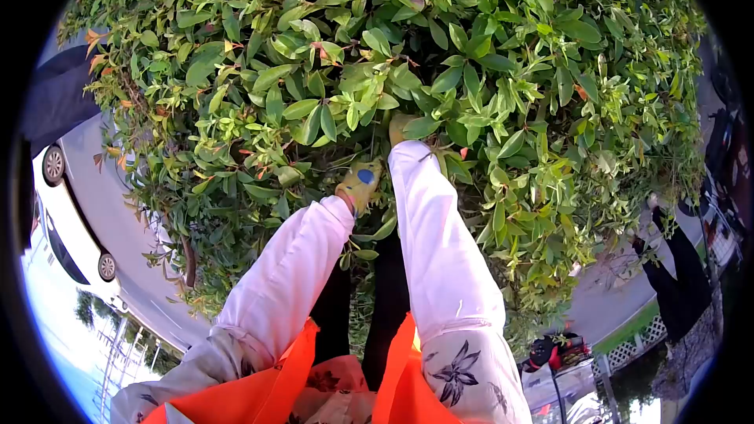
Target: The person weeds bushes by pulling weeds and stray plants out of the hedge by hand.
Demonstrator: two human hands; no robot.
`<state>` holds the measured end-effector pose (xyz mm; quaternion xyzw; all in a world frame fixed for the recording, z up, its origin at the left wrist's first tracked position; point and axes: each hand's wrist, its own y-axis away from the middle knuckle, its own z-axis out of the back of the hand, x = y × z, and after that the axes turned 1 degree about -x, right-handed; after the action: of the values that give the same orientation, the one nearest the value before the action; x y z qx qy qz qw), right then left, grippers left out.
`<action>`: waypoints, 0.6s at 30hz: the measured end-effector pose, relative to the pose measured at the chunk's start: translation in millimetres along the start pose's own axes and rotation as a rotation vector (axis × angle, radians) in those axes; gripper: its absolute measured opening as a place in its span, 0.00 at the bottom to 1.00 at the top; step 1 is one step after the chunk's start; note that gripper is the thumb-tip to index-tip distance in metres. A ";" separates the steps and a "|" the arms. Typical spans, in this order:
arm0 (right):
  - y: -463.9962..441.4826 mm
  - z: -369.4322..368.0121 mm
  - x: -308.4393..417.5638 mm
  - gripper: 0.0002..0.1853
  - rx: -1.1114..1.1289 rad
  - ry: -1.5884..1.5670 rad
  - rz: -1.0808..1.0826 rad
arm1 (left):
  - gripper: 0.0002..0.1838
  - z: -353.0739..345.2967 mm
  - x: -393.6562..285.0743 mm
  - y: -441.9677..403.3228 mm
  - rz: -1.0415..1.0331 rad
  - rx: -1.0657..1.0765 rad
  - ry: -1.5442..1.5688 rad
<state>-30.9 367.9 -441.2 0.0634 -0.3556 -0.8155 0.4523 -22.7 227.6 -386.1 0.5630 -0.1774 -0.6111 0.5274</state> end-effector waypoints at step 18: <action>21.3 -89.2 6.2 0.10 -0.503 1.111 0.024 | 0.15 29.8 17.2 25.8 -0.122 0.031 0.179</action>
<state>18.2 309.3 -492.2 0.3666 0.1362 -0.7141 0.5806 -34.0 192.0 -364.7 0.6329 -0.1045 -0.5867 0.4942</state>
